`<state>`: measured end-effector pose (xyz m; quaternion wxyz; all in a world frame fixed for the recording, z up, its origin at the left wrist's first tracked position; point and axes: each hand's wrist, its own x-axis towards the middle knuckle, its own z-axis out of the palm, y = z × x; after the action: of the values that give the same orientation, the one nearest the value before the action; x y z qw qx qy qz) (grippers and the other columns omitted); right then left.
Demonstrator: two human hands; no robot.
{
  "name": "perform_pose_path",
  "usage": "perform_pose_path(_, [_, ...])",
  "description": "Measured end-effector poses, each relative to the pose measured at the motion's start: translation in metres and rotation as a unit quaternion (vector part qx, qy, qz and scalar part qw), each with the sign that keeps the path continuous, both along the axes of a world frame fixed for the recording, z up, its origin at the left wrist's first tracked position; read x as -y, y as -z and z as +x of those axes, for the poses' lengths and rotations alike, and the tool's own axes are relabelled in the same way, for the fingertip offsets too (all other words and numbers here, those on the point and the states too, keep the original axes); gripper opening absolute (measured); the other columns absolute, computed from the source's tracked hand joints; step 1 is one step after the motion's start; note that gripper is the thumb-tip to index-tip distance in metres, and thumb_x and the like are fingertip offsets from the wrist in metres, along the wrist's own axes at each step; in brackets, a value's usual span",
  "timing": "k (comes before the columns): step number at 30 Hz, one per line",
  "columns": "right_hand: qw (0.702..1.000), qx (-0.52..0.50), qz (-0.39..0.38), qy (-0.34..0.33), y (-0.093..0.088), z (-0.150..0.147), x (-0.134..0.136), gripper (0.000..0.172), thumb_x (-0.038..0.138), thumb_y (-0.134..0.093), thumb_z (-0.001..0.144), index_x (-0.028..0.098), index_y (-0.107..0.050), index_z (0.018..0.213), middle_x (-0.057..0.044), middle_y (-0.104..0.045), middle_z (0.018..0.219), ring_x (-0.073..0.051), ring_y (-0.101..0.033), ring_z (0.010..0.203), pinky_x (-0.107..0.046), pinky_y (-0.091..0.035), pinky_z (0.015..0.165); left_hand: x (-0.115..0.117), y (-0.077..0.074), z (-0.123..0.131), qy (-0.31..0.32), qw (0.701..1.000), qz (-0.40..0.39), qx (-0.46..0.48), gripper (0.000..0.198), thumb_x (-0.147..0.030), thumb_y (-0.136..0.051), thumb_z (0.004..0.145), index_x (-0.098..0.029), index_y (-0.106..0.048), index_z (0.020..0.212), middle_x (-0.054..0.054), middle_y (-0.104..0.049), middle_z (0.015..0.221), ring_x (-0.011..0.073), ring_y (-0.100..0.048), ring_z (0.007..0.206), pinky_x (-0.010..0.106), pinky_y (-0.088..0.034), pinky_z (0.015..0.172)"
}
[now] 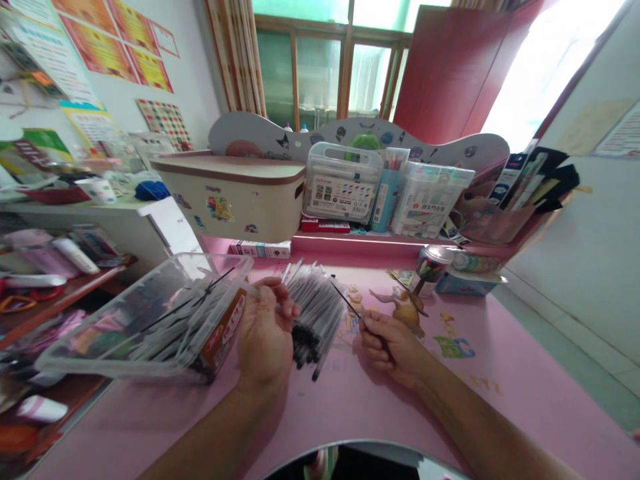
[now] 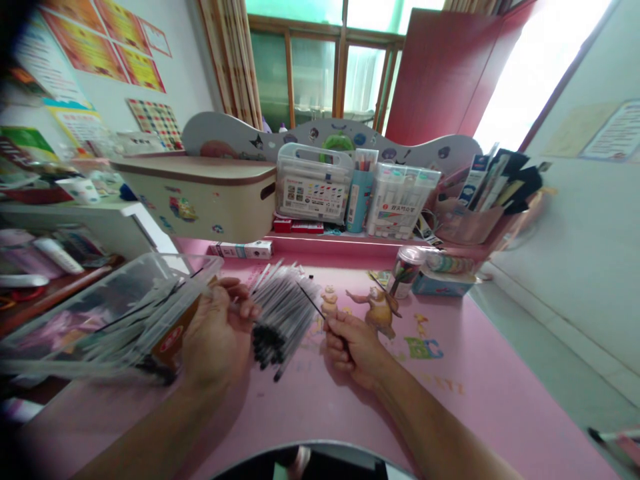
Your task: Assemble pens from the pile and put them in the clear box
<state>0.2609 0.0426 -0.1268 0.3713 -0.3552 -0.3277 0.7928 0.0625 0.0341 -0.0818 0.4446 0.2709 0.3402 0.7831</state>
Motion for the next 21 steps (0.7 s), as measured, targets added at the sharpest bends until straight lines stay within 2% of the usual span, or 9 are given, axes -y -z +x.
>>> perform_pose_path(2, [1.0, -0.001, 0.012, -0.007, -0.002, -0.002, 0.003, 0.033, 0.041, -0.073, 0.079, 0.021, -0.047, 0.079, 0.011, -0.04, 0.05, -0.002, -0.022, 0.035, -0.015, -0.008, 0.034, 0.007, 0.009, 0.012, 0.101, 0.991, -0.081, -0.037, 0.028, -0.035, -0.072, 0.077, -0.021, -0.059, 0.097, -0.005, -0.053, 0.074, 0.0056, -0.044, 0.053, 0.017, -0.039, 0.051])
perform_pose_path(5, [0.999, 0.014, 0.037, -0.037, -0.002, -0.006, 0.009, 0.033, 0.043, -0.073, 0.079, 0.021, -0.048, 0.079, 0.011, -0.041, 0.049, -0.003, -0.023, 0.036, -0.016, -0.01, 0.034, 0.018, 0.025, 0.03, 0.228, 0.953, -0.177, -0.095, 0.036, -0.039, -0.076, 0.072, -0.02, -0.059, 0.097, -0.007, -0.049, 0.064, 0.0053, -0.04, 0.048, 0.017, -0.032, 0.046])
perform_pose_path(7, [0.995, 0.041, 0.061, -0.066, 0.0, -0.008, 0.011, 0.031, 0.045, -0.07, 0.08, 0.02, -0.05, 0.08, 0.01, -0.042, 0.048, -0.004, -0.024, 0.035, -0.017, -0.012, 0.035, 0.022, 0.032, 0.036, 0.255, 0.94, -0.201, -0.106, 0.033, -0.046, -0.073, 0.075, -0.02, -0.058, 0.088, -0.008, -0.046, 0.059, 0.0053, -0.037, 0.044, 0.016, -0.028, 0.043])
perform_pose_path(9, [0.989, 0.084, 0.095, -0.073, 0.003, -0.009, 0.011, 0.028, 0.046, -0.065, 0.083, 0.02, -0.054, 0.08, 0.008, -0.045, 0.05, -0.005, -0.026, 0.036, -0.019, -0.015, 0.036, 0.024, 0.035, 0.037, 0.25, 0.942, -0.198, -0.103, 0.033, -0.051, -0.067, 0.08, -0.019, -0.057, 0.079, -0.005, -0.049, 0.06, 0.0064, -0.041, 0.047, 0.016, -0.031, 0.044])
perform_pose_path(11, [0.974, 0.158, 0.162, -0.014, 0.003, -0.009, 0.01, 0.024, 0.042, -0.059, 0.086, 0.019, -0.058, 0.081, 0.005, -0.048, 0.054, -0.008, -0.034, 0.042, -0.021, -0.022, 0.04, 0.026, 0.035, 0.035, 0.244, 0.949, -0.183, -0.074, 0.032, -0.048, -0.065, 0.082, -0.018, -0.058, 0.073, -0.002, -0.055, 0.067, 0.0084, -0.051, 0.056, 0.018, -0.041, 0.052])
perform_pose_path(13, [0.931, 0.243, 0.255, 0.097, 0.002, -0.01, 0.009, 0.016, 0.034, -0.056, 0.089, 0.02, -0.062, 0.084, 0.002, -0.054, 0.065, -0.012, -0.046, 0.056, -0.024, -0.035, 0.052, 0.027, 0.034, 0.035, 0.273, 0.942, -0.197, -0.005, 0.028, -0.042, -0.066, 0.083, -0.017, -0.059, 0.071, 0.001, -0.06, 0.073, 0.0116, -0.059, 0.065, 0.022, -0.049, 0.062])
perform_pose_path(16, [0.841, 0.327, 0.38, 0.203, -0.002, -0.011, 0.015, 0.014, 0.024, -0.049, 0.093, 0.024, -0.062, 0.094, -0.002, -0.061, 0.085, -0.018, -0.055, 0.081, -0.03, -0.041, 0.074, 0.03, 0.033, 0.042, 0.365, 0.879, -0.283, 0.114, 0.017, -0.029, -0.063, 0.084, -0.016, -0.061, 0.074, 0.005, -0.066, 0.076, 0.0173, -0.066, 0.069, 0.03, -0.054, 0.066])
perform_pose_path(18, [0.794, 0.355, 0.453, 0.198, -0.005, -0.014, 0.022, 0.016, 0.019, -0.044, 0.094, 0.025, -0.059, 0.096, -0.003, -0.06, 0.09, -0.02, -0.054, 0.086, -0.032, -0.041, 0.078, 0.033, 0.034, 0.049, 0.401, 0.845, -0.312, 0.165, 0.01, -0.02, -0.06, 0.084, -0.014, -0.063, 0.077, 0.008, -0.068, 0.075, 0.0189, -0.068, 0.07, 0.031, -0.055, 0.067])
perform_pose_path(21, [0.723, 0.374, 0.566, 0.128, -0.004, -0.02, 0.033, 0.016, 0.014, -0.043, 0.094, 0.024, -0.056, 0.094, -0.004, -0.056, 0.091, -0.021, -0.051, 0.087, -0.034, -0.042, 0.079, 0.036, 0.035, 0.058, 0.411, 0.828, -0.319, 0.21, 0.013, -0.012, -0.054, 0.083, -0.012, -0.063, 0.074, 0.008, -0.068, 0.069, 0.0179, -0.068, 0.068, 0.027, -0.055, 0.065])
